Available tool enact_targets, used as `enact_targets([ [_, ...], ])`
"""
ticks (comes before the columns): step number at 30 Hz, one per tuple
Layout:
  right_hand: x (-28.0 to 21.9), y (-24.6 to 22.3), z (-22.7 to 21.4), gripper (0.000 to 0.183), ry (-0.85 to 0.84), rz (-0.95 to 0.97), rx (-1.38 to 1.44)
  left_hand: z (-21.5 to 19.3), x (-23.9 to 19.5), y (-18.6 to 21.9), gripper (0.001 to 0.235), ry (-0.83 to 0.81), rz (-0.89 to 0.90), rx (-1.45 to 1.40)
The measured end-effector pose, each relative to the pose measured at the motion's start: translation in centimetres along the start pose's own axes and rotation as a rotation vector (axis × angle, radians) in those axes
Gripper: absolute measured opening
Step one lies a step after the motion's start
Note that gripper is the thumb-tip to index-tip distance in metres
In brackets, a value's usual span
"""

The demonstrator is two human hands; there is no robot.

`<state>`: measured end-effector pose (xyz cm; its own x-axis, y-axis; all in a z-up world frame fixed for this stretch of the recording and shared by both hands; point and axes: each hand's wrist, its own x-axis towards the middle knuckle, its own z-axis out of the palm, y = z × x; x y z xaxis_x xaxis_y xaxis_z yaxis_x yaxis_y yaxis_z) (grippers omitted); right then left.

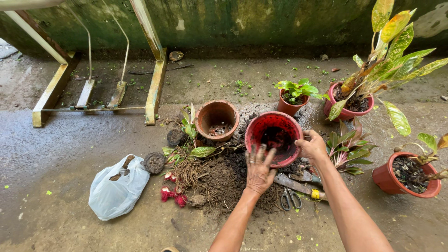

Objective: The person removes a plant from a red plastic pot, loosens the soil with a small trowel, and empties the soil onto the floor. They then use scissors to trim the plant's roots and place the plant into a terracotta pot. Finally, they gather soil and prepare to repot the plant.

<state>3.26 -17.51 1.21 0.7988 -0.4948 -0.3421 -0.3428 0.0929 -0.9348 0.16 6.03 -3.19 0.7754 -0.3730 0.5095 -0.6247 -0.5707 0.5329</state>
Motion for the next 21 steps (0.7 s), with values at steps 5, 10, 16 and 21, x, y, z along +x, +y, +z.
enact_targets([
  [5,-0.6,-1.4,0.5,0.042,0.04,-0.227,-0.12,2.5,-0.6,-4.3,0.08,0.102,-0.672,-0.484],
  [10,-5.5,-1.9,3.7,0.035,0.062,-0.898,-0.686,3.0,1.2,-10.4,0.069,0.293,-1.324,-1.393],
  [16,-11.7,2.5,8.0,0.025,-0.187,-1.401,-1.236,1.2,2.4,-12.4,0.048,0.508,-1.378,-1.695],
  [21,-11.7,2.6,8.5,0.024,-0.285,-1.524,-1.323,1.1,-0.4,-11.8,0.049,0.539,-1.383,-1.793],
])
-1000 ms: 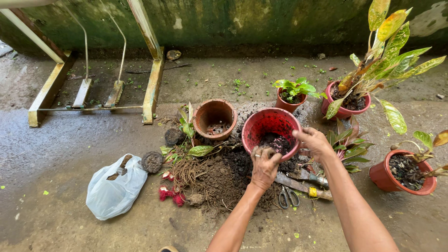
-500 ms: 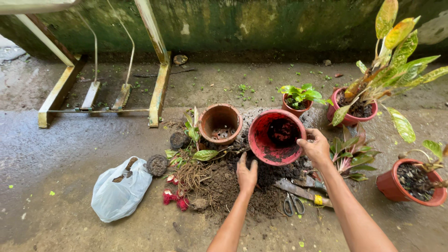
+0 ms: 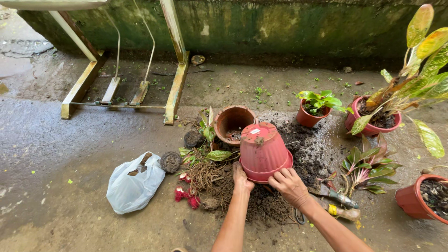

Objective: The person removes a plant from a red plastic pot, loosens the soil with a small trowel, and empties the soil onto the floor. They then use scissors to trim the plant's roots and place the plant into a terracotta pot. Finally, they gather soil and prepare to repot the plant.

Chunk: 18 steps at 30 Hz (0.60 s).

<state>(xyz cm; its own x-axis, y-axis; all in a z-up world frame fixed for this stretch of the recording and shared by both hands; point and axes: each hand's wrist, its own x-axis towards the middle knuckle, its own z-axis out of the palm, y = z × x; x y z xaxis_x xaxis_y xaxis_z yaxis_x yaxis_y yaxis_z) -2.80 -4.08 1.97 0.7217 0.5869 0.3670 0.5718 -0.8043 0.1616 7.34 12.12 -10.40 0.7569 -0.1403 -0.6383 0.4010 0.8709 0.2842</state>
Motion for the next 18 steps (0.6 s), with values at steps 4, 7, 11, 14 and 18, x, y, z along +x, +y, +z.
enact_targets([
  [4,0.0,0.0,0.2,0.022,-0.037,-0.043,0.007,-1.4,0.8,0.2,0.059,-0.04,-0.056,0.046],
  [7,-0.8,-0.3,0.6,0.024,-0.043,-0.046,0.014,-1.8,1.2,0.1,0.064,-0.085,-0.012,0.069],
  [11,-1.3,-0.2,1.2,0.026,-0.079,-0.034,0.002,-1.8,1.0,0.0,0.065,-0.039,-0.008,0.066],
  [14,-1.4,0.2,1.7,0.028,-0.128,-0.001,0.03,-0.7,0.2,0.1,0.066,-0.039,0.018,0.073],
  [18,-1.6,2.6,2.8,0.031,-0.119,0.124,-0.084,2.8,-1.0,0.4,0.064,-0.002,0.042,0.105],
])
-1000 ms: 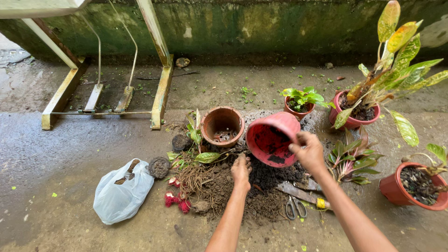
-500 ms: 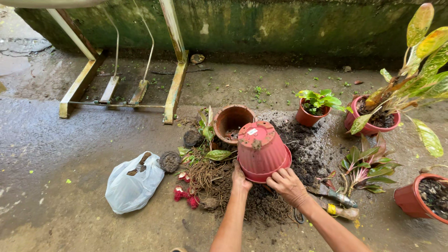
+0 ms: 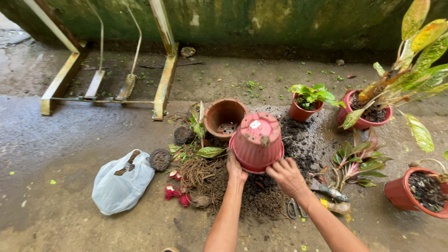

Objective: The person removes a plant from a red plastic pot, loosens the soil with a small trowel, and empties the soil onto the floor. They then use scissors to trim the plant's roots and place the plant into a terracotta pot. Finally, they gather soil and prepare to repot the plant.

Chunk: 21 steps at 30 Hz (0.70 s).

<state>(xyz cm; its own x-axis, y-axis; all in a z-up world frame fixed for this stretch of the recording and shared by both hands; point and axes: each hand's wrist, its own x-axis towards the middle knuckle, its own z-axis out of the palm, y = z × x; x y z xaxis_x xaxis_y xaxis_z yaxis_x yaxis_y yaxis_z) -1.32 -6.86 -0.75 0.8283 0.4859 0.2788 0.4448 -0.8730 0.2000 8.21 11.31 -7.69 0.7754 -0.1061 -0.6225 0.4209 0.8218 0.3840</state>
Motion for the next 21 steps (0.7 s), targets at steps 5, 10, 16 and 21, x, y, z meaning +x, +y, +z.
enact_targets([
  [5,-3.9,6.2,2.0,0.053,-0.125,0.661,0.052,4.2,2.0,-0.6,0.058,-0.039,0.136,0.018],
  [10,-13.2,10.3,7.8,0.04,-1.035,0.904,0.104,5.4,4.4,-2.2,0.055,-0.103,0.276,0.045],
  [16,-18.3,4.7,12.3,0.032,-1.165,0.925,0.028,8.0,2.8,-1.0,0.051,-0.061,0.218,0.022],
  [21,-18.6,2.0,12.6,0.04,-1.076,0.75,-0.243,8.9,-1.3,1.6,0.052,0.068,0.147,-0.001],
])
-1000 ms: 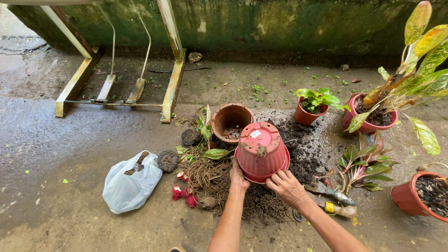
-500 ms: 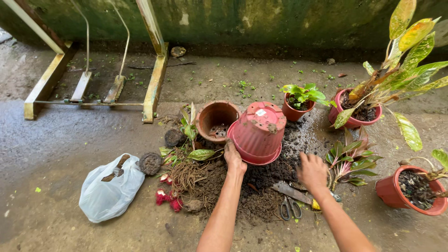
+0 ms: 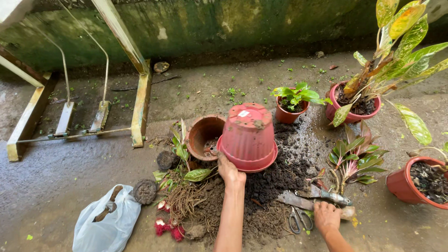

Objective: The person removes a plant from a red plastic pot, loosens the soil with a small trowel, and empties the soil onto the floor. They then use scissors to trim the plant's roots and place the plant into a terracotta pot. Finally, they gather soil and prepare to repot the plant.

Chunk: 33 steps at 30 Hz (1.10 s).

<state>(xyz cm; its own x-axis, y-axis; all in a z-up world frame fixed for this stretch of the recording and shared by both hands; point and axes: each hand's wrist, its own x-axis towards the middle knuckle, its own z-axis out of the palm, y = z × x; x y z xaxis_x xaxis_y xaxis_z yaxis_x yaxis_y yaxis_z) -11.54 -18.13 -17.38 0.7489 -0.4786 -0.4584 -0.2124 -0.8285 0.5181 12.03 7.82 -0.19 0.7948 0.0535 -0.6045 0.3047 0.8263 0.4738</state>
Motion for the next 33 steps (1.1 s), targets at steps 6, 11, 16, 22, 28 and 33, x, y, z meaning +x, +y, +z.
enact_targets([
  [6,-1.7,-0.8,-1.0,0.03,-0.055,0.062,0.191,-1.2,1.3,2.7,0.051,0.039,0.011,-0.117],
  [11,-2.1,-0.5,-1.8,0.034,-0.282,0.069,0.338,-2.1,1.5,3.1,0.053,0.067,-0.044,-0.177],
  [16,1.9,5.3,-3.8,0.043,-0.241,-0.06,0.385,-2.1,2.2,2.1,0.054,0.081,-0.08,-0.217],
  [22,4.1,9.1,-9.2,0.053,-0.302,-0.289,0.426,-2.6,3.0,-0.7,0.055,0.018,-0.048,-0.239],
  [28,0.3,9.9,-19.5,0.057,-0.603,-0.278,0.491,-3.1,3.6,-1.0,0.052,0.007,0.03,-0.182],
  [33,-2.1,15.4,-25.1,0.056,-0.469,-0.235,0.576,-2.4,2.8,-0.4,0.051,0.058,0.036,-0.149],
])
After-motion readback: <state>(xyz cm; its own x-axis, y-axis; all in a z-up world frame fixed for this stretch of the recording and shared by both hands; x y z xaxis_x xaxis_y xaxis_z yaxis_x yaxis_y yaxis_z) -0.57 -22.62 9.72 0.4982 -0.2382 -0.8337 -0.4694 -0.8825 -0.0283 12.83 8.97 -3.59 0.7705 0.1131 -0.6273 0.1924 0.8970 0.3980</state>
